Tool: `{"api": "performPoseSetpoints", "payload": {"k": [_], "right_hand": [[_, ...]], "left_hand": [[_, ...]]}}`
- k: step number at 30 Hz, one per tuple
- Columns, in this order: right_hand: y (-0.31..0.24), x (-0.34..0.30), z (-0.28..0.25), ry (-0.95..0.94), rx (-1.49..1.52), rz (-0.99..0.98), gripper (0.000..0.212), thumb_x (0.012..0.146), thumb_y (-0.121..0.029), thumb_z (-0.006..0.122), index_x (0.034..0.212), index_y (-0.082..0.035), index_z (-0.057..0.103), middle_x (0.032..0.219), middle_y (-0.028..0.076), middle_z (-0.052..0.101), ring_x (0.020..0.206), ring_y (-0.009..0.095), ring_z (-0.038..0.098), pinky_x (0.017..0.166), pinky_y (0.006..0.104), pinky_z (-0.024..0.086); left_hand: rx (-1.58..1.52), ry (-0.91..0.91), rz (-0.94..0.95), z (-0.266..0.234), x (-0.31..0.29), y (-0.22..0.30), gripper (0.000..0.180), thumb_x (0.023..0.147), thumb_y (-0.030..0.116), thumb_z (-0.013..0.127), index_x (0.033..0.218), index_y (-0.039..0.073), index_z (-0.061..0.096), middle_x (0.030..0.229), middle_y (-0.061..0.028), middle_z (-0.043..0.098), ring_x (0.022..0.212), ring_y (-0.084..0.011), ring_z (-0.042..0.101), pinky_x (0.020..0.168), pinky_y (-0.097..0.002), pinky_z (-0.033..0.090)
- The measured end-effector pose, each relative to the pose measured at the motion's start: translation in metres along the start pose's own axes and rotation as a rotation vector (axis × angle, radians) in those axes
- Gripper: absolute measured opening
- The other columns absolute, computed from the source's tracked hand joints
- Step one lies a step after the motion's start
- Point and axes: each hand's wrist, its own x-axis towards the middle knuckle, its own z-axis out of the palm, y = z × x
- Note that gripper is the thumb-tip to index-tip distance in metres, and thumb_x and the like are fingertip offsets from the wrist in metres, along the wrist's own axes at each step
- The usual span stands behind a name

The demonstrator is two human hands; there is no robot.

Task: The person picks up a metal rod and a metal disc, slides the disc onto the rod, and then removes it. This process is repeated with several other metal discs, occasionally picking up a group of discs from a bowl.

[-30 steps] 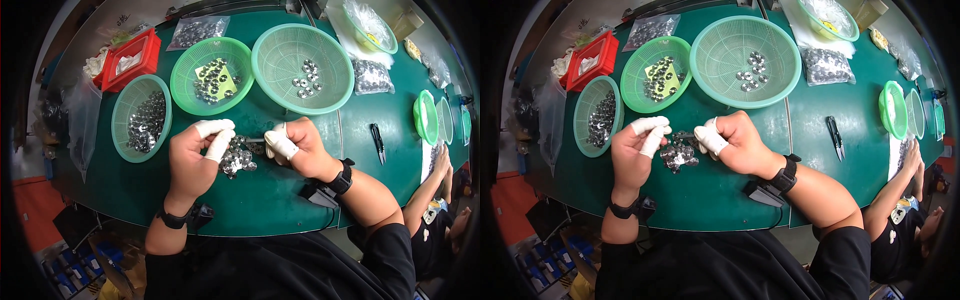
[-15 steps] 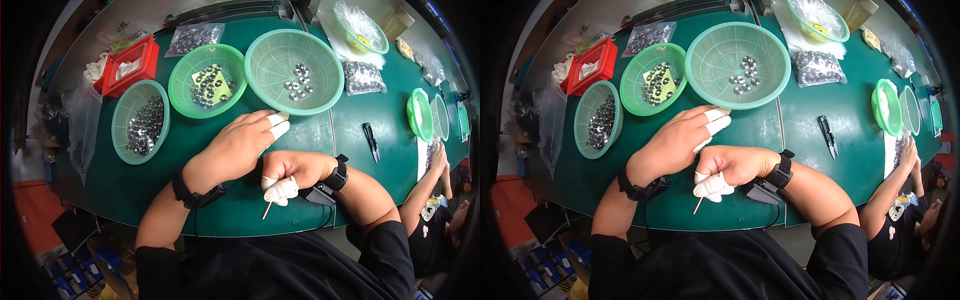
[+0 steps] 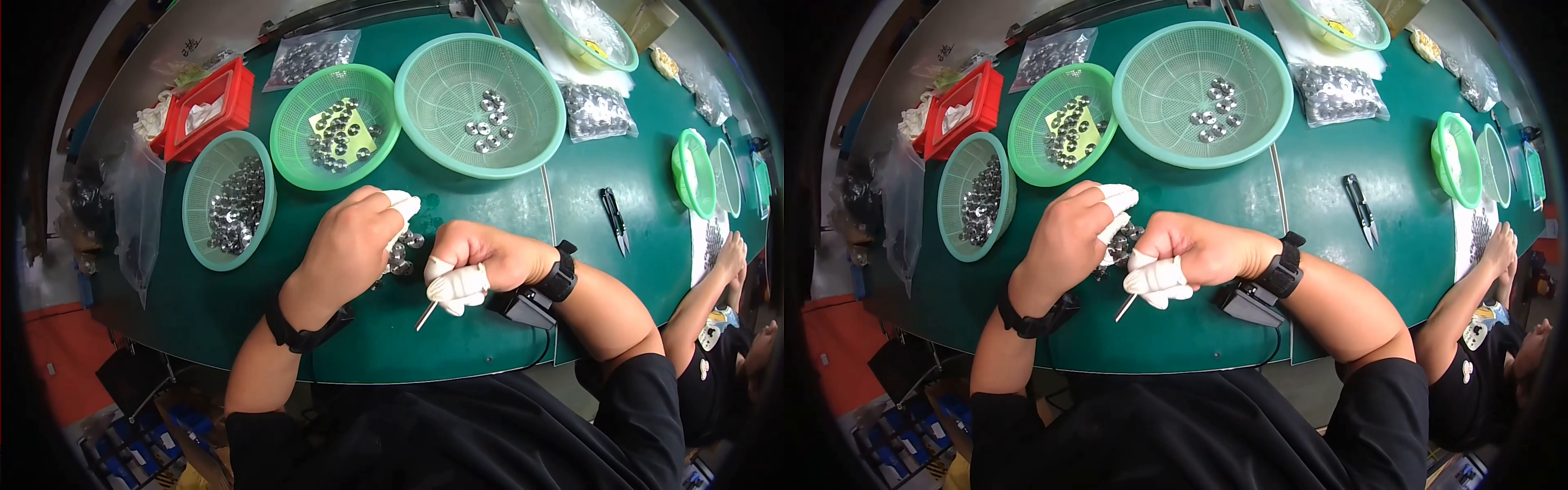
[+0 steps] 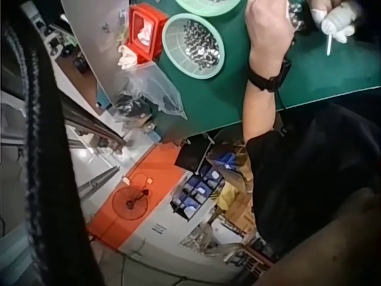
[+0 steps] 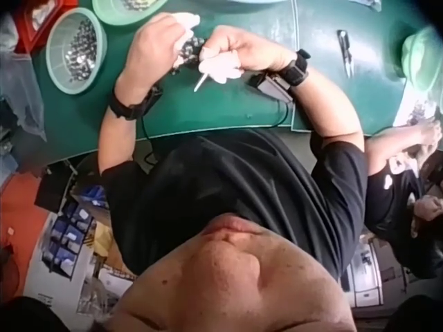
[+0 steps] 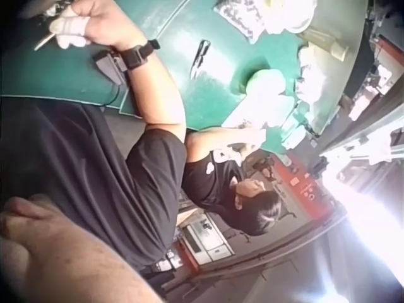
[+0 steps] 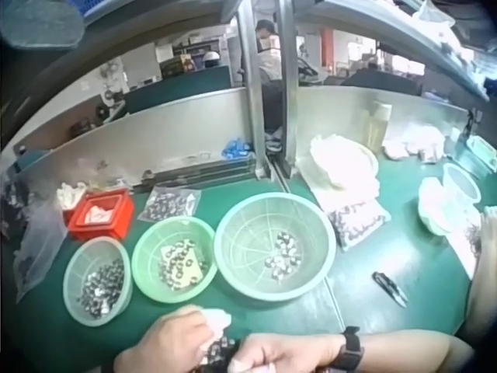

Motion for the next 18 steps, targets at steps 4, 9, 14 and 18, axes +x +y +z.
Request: {"api": "performPoseSetpoints", "payload": {"k": [4, 9, 14, 18], "right_hand": [[0.001, 0.000, 0.000, 0.087, 0.071, -0.062, 0.038, 0.098, -0.018, 0.058, 0.066, 0.001, 0.062, 0.056, 0.003, 0.055, 0.045, 0.007, 0.045, 0.044, 0.0257, 0.033], [-0.001, 0.001, 0.002, 0.182, 0.094, -0.115, 0.039, 0.098, -0.019, 0.058, 0.065, 0.001, 0.061, 0.056, 0.004, 0.056, 0.044, 0.008, 0.044, 0.043, 0.0260, 0.033], [-0.003, 0.001, 0.005, 0.300, 0.121, -0.162, 0.036, 0.098, -0.018, 0.058, 0.067, 0.000, 0.062, 0.056, 0.004, 0.056, 0.044, 0.009, 0.045, 0.043, 0.0257, 0.033], [0.004, 0.003, 0.005, 0.431, 0.070, -0.262, 0.032, 0.098, -0.017, 0.057, 0.071, 0.000, 0.063, 0.057, 0.004, 0.057, 0.045, 0.009, 0.046, 0.044, 0.0249, 0.033]], "left_hand": [[0.125, -0.016, -0.035, 0.001, 0.004, 0.009, 0.033, 0.074, -0.001, 0.062, 0.107, -0.003, 0.066, 0.084, -0.0128, 0.064, 0.079, -0.0288, 0.061, 0.066, -0.0381, 0.053], [0.235, -0.122, -0.053, -0.001, 0.010, 0.015, 0.032, 0.074, 0.000, 0.062, 0.106, -0.003, 0.065, 0.081, -0.0118, 0.062, 0.077, -0.0284, 0.061, 0.065, -0.0383, 0.053], [0.189, -0.037, -0.029, 0.001, 0.006, 0.011, 0.034, 0.072, -0.001, 0.064, 0.105, -0.003, 0.065, 0.079, -0.0118, 0.061, 0.074, -0.0291, 0.060, 0.063, -0.0391, 0.052], [0.084, 0.055, -0.066, 0.002, 0.001, 0.007, 0.039, 0.069, -0.006, 0.064, 0.109, -0.004, 0.065, 0.079, -0.0117, 0.062, 0.072, -0.0281, 0.062, 0.062, -0.0375, 0.053]]}}
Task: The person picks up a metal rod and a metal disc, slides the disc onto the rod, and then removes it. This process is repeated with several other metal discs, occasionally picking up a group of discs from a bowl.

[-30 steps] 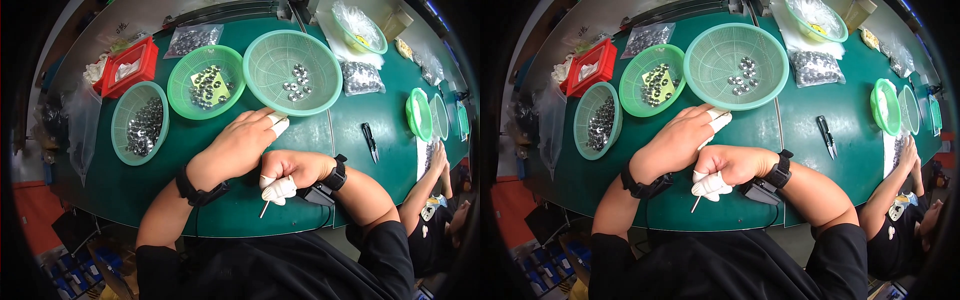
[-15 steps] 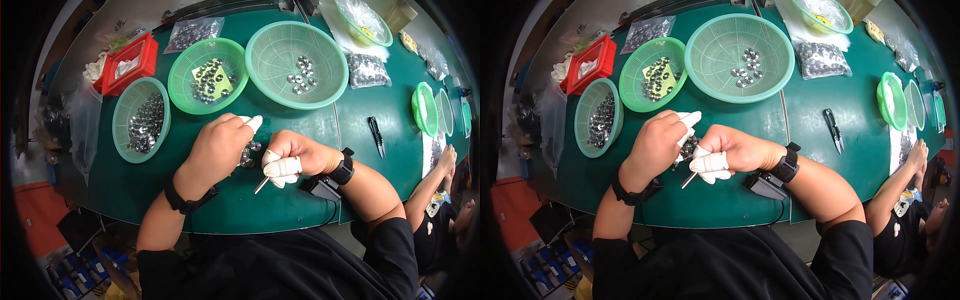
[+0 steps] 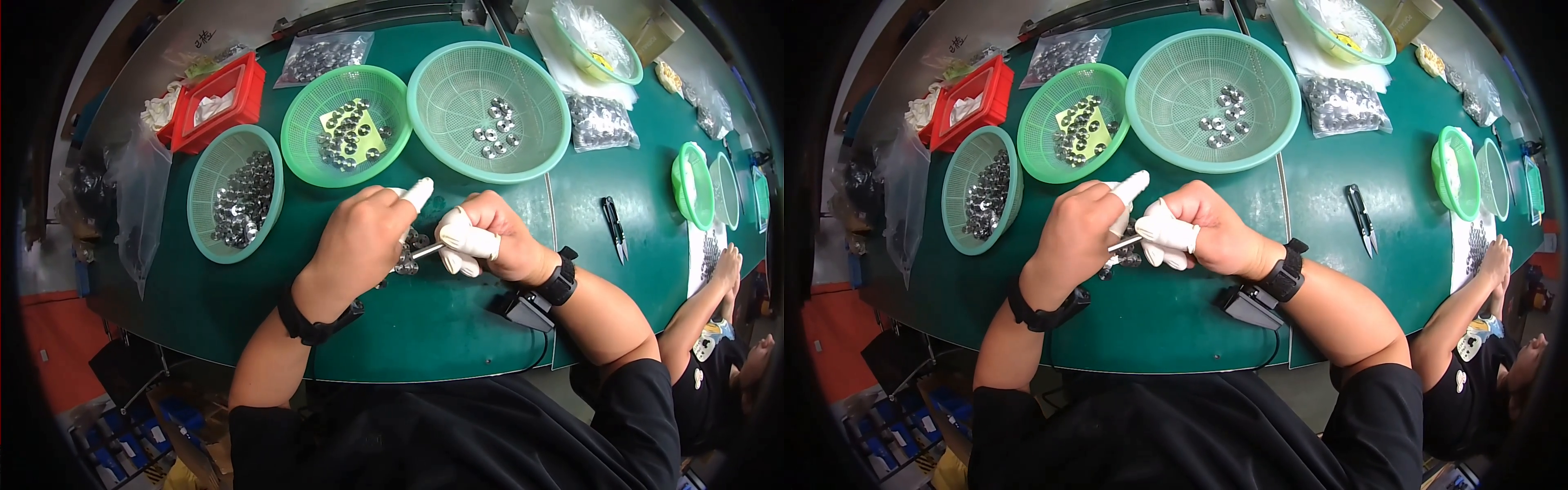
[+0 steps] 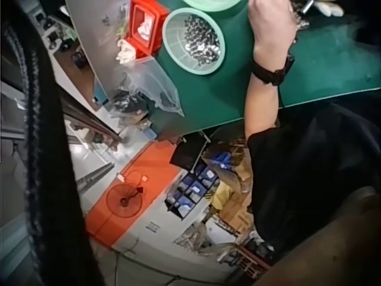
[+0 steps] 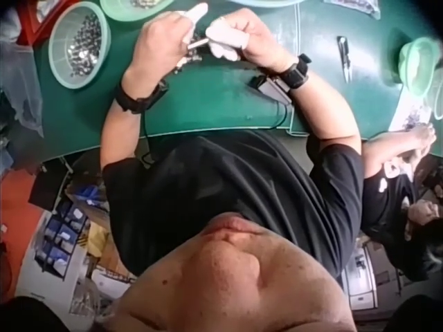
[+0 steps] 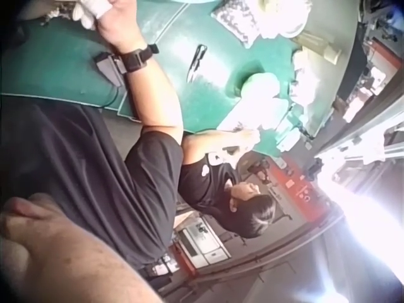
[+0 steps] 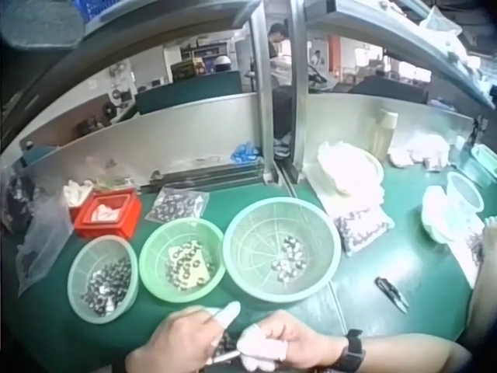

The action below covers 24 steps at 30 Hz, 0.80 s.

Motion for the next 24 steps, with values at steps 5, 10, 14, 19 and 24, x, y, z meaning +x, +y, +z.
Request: {"api": "performPoseSetpoints", "payload": {"k": [5, 10, 14, 19, 24], "right_hand": [[0.000, 0.003, 0.008, 0.201, -0.186, -0.106, 0.031, 0.101, -0.017, 0.054, 0.077, -0.001, 0.064, 0.061, 0.003, 0.059, 0.048, 0.007, 0.046, 0.046, 0.0237, 0.035], [0.004, 0.009, 0.011, 0.392, -0.281, -0.071, 0.029, 0.101, -0.015, 0.054, 0.078, 0.000, 0.064, 0.063, 0.003, 0.060, 0.051, 0.006, 0.047, 0.048, 0.0230, 0.037], [0.009, 0.008, 0.012, 0.297, -0.428, -0.077, 0.024, 0.100, -0.013, 0.057, 0.081, 0.001, 0.064, 0.062, 0.001, 0.059, 0.053, 0.005, 0.048, 0.050, 0.0225, 0.039], [0.009, 0.008, 0.012, 0.341, -0.533, -0.090, 0.022, 0.098, -0.010, 0.059, 0.081, 0.002, 0.065, 0.062, 0.002, 0.060, 0.055, 0.005, 0.050, 0.050, 0.0224, 0.040], [0.006, 0.008, 0.014, 0.375, -0.532, -0.088, 0.022, 0.097, -0.011, 0.060, 0.080, 0.002, 0.066, 0.062, 0.002, 0.061, 0.055, 0.005, 0.051, 0.050, 0.0223, 0.040]], "left_hand": [[-0.588, 0.219, -0.395, 0.001, -0.013, 0.009, 0.040, 0.079, -0.011, 0.064, 0.118, -0.006, 0.061, 0.092, -0.0127, 0.070, 0.078, -0.0194, 0.068, 0.068, -0.0294, 0.055], [-1.081, 0.360, -0.669, -0.015, -0.014, 0.010, 0.039, 0.088, -0.008, 0.064, 0.126, -0.006, 0.055, 0.108, -0.0188, 0.070, 0.094, -0.0151, 0.068, 0.078, -0.0261, 0.056], [-1.092, 0.380, -0.694, -0.015, -0.014, 0.014, 0.045, 0.087, -0.011, 0.064, 0.130, -0.007, 0.052, 0.107, -0.0198, 0.070, 0.097, -0.0175, 0.068, 0.081, -0.0276, 0.056], [-1.069, 0.441, -0.629, -0.004, -0.017, 0.015, 0.042, 0.086, -0.012, 0.064, 0.127, -0.007, 0.054, 0.107, -0.0191, 0.070, 0.099, -0.0174, 0.068, 0.084, -0.0276, 0.056], [-0.909, 0.475, -0.537, 0.003, -0.019, 0.015, 0.037, 0.086, -0.011, 0.065, 0.122, -0.008, 0.058, 0.105, -0.0177, 0.071, 0.096, -0.0167, 0.069, 0.084, -0.0273, 0.057]]}}
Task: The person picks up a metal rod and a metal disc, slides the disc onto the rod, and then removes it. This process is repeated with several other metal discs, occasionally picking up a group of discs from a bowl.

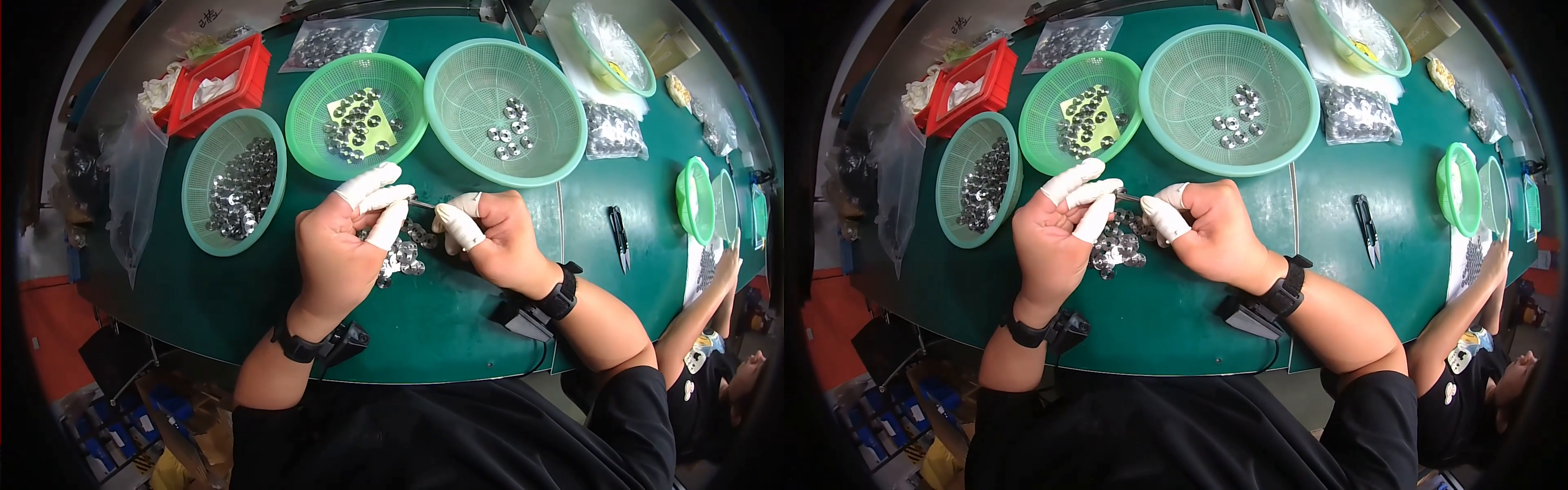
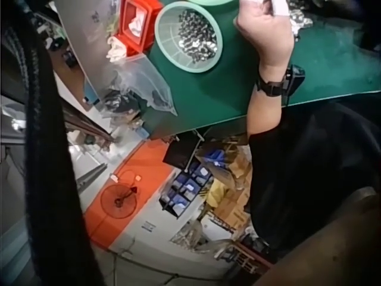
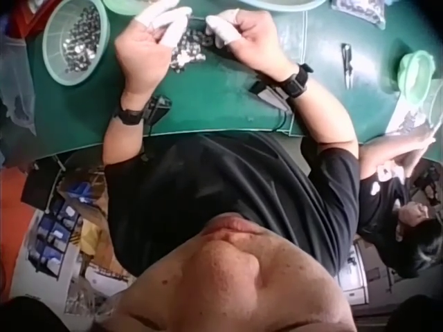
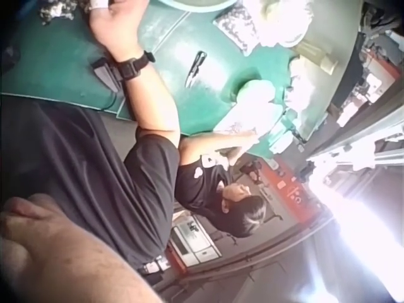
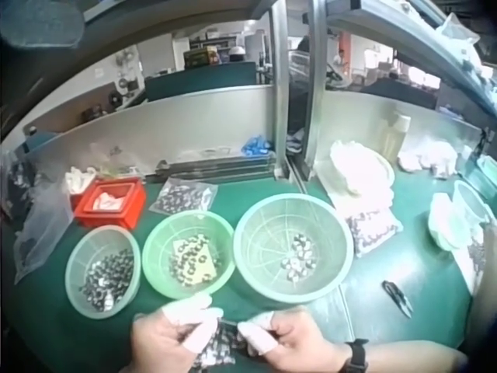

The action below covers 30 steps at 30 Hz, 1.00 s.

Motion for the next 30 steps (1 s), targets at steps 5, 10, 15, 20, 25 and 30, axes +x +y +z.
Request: {"api": "performPoseSetpoints", "payload": {"k": [5, 10, 15, 20, 25, 30], "right_hand": [[0.003, 0.000, 0.000, 0.015, -0.020, -0.002, 0.021, 0.097, -0.011, 0.061, 0.081, 0.001, 0.067, 0.062, 0.002, 0.062, 0.054, 0.005, 0.052, 0.050, 0.0221, 0.040], [0.006, 0.001, 0.003, 0.077, -0.071, -0.039, 0.019, 0.096, -0.011, 0.062, 0.082, 0.001, 0.068, 0.062, 0.002, 0.063, 0.054, 0.005, 0.053, 0.049, 0.0225, 0.041], [0.008, 0.001, 0.004, 0.113, -0.177, -0.100, 0.017, 0.095, -0.010, 0.063, 0.084, 0.002, 0.069, 0.063, 0.002, 0.064, 0.054, 0.005, 0.053, 0.048, 0.0227, 0.041], [0.005, 0.001, 0.004, 0.111, -0.174, -0.098, 0.018, 0.096, -0.011, 0.062, 0.084, 0.001, 0.070, 0.062, 0.002, 0.063, 0.052, 0.005, 0.053, 0.047, 0.0225, 0.040], [0.000, 0.000, -0.002, 0.000, 0.106, 0.030, 0.021, 0.098, -0.013, 0.060, 0.084, -0.001, 0.070, 0.060, 0.001, 0.060, 0.049, 0.004, 0.048, 0.044, 0.0219, 0.035], [-0.004, -0.002, -0.006, -0.091, 0.255, 0.121, 0.024, 0.100, -0.015, 0.058, 0.084, -0.002, 0.069, 0.058, 0.000, 0.057, 0.047, 0.004, 0.044, 0.043, 0.0214, 0.030]], "left_hand": [[0.070, 0.030, 0.070, 0.002, 0.000, -0.003, 0.034, 0.085, -0.010, 0.066, 0.118, -0.008, 0.062, 0.104, -0.0164, 0.072, 0.095, -0.0177, 0.070, 0.081, -0.0278, 0.058], [0.219, 0.041, 0.185, 0.007, -0.004, -0.005, 0.033, 0.084, -0.010, 0.067, 0.116, -0.007, 0.064, 0.103, -0.0164, 0.072, 0.094, -0.0195, 0.072, 0.078, -0.0280, 0.059], [0.301, 0.017, 0.177, 0.011, -0.012, 0.001, 0.033, 0.084, -0.009, 0.067, 0.117, -0.007, 0.064, 0.101, -0.0169, 0.073, 0.092, -0.0198, 0.072, 0.078, -0.0277, 0.059], [0.250, -0.006, 0.091, 0.011, -0.014, 0.002, 0.033, 0.084, -0.010, 0.067, 0.117, -0.007, 0.063, 0.103, -0.0162, 0.072, 0.088, -0.0186, 0.072, 0.076, -0.0283, 0.059], [0.009, -0.022, 0.035, 0.000, -0.004, 0.003, 0.034, 0.084, -0.011, 0.067, 0.117, -0.007, 0.063, 0.108, -0.0146, 0.070, 0.091, -0.0176, 0.070, 0.077, -0.0289, 0.058], [-0.031, -0.175, 0.019, -0.012, 0.000, 0.007, 0.033, 0.082, -0.010, 0.070, 0.115, -0.007, 0.064, 0.110, -0.0139, 0.067, 0.097, -0.0160, 0.067, 0.079, -0.0282, 0.057]]}}
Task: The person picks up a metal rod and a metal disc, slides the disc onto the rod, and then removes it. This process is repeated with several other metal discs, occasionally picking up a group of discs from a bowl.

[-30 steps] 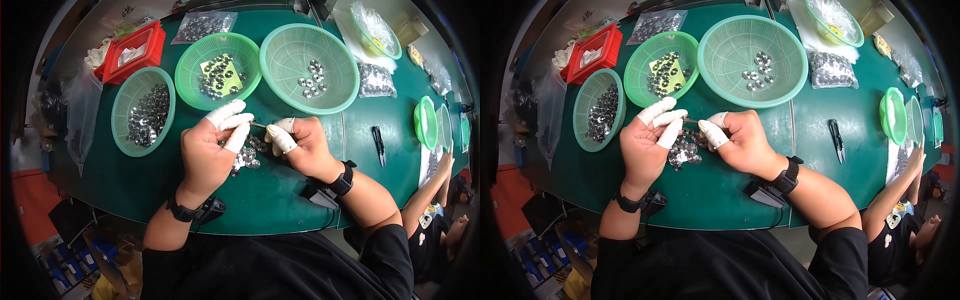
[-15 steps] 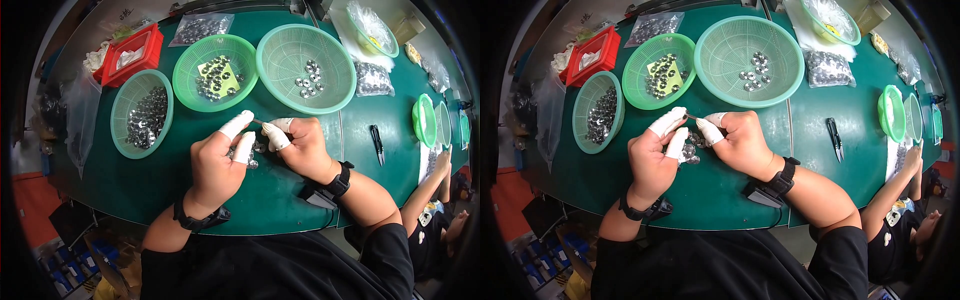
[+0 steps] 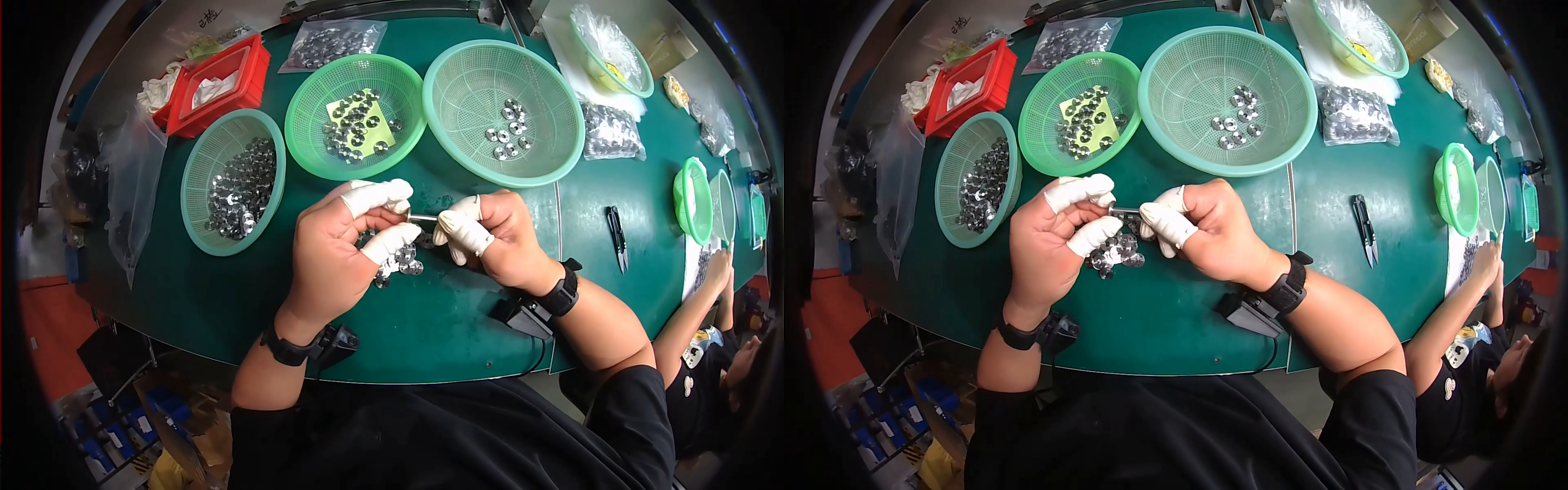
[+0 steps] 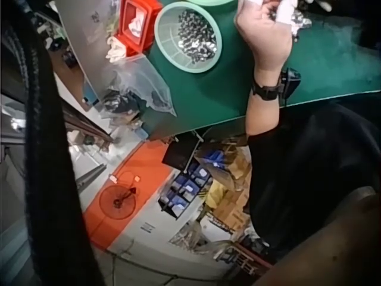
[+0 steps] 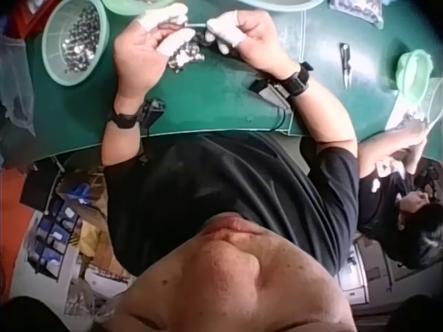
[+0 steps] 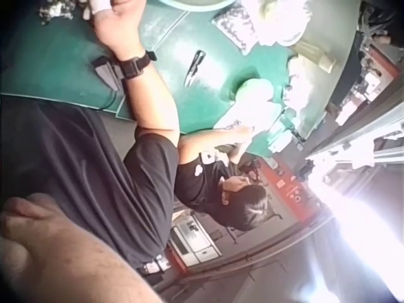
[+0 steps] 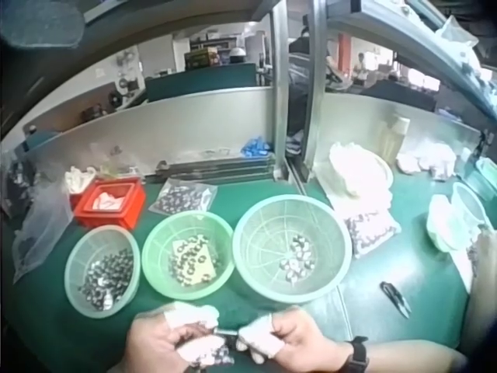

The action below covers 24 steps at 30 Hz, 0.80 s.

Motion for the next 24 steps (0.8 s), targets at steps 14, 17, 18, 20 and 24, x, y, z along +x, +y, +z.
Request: {"api": "performPoseSetpoints", "payload": {"k": [14, 17, 18, 20, 24], "right_hand": [[0.0048, -0.0001, 0.0019, -0.074, -0.024, -0.061, 0.020, 0.099, -0.014, 0.059, 0.088, 0.000, 0.068, 0.063, 0.000, 0.058, 0.053, 0.004, 0.047, 0.046, 0.0213, 0.034], [0.0037, 0.0000, 0.0014, -0.072, -0.027, -0.044, 0.020, 0.099, -0.014, 0.059, 0.088, 0.000, 0.068, 0.063, 0.000, 0.058, 0.054, 0.004, 0.048, 0.047, 0.0213, 0.034], [0.0034, 0.0001, 0.0007, -0.081, -0.017, -0.029, 0.021, 0.100, -0.014, 0.059, 0.088, 0.000, 0.068, 0.063, 0.000, 0.058, 0.053, 0.004, 0.047, 0.046, 0.0213, 0.034], [0.0028, 0.0001, -0.0009, -0.090, -0.008, -0.014, 0.021, 0.100, -0.014, 0.059, 0.087, 0.001, 0.068, 0.063, 0.000, 0.058, 0.053, 0.004, 0.047, 0.046, 0.0213, 0.034], [0.0035, 0.0007, -0.0016, -0.117, 0.038, 0.017, 0.021, 0.100, -0.013, 0.058, 0.086, 0.000, 0.067, 0.062, 0.000, 0.057, 0.051, 0.004, 0.046, 0.045, 0.0214, 0.033]], "left_hand": [[0.010, -0.050, -0.143, -0.0044, -0.0043, -0.0004, 0.028, 0.084, -0.012, 0.067, 0.112, -0.008, 0.064, 0.101, -0.0120, 0.068, 0.091, -0.0160, 0.068, 0.078, -0.0268, 0.057], [0.033, -0.042, -0.062, -0.0053, -0.0022, -0.0044, 0.028, 0.084, -0.012, 0.068, 0.111, -0.008, 0.064, 0.102, -0.0121, 0.068, 0.090, -0.0157, 0.068, 0.077, -0.0265, 0.057], [0.089, -0.066, -0.033, -0.0073, -0.0014, -0.0044, 0.029, 0.084, -0.012, 0.068, 0.112, -0.008, 0.064, 0.102, -0.0120, 0.068, 0.090, -0.0157, 0.068, 0.078, -0.0267, 0.057], [0.200, -0.115, 0.025, -0.0100, -0.0006, -0.0043, 0.030, 0.084, -0.012, 0.068, 0.113, -0.007, 0.064, 0.102, -0.0117, 0.068, 0.090, -0.0158, 0.068, 0.078, -0.0270, 0.057], [0.050, -0.108, -0.033, -0.0091, -0.0038, -0.0060, 0.031, 0.084, -0.012, 0.068, 0.114, -0.007, 0.063, 0.101, -0.0111, 0.068, 0.090, -0.0157, 0.067, 0.079, -0.0273, 0.057]]}}
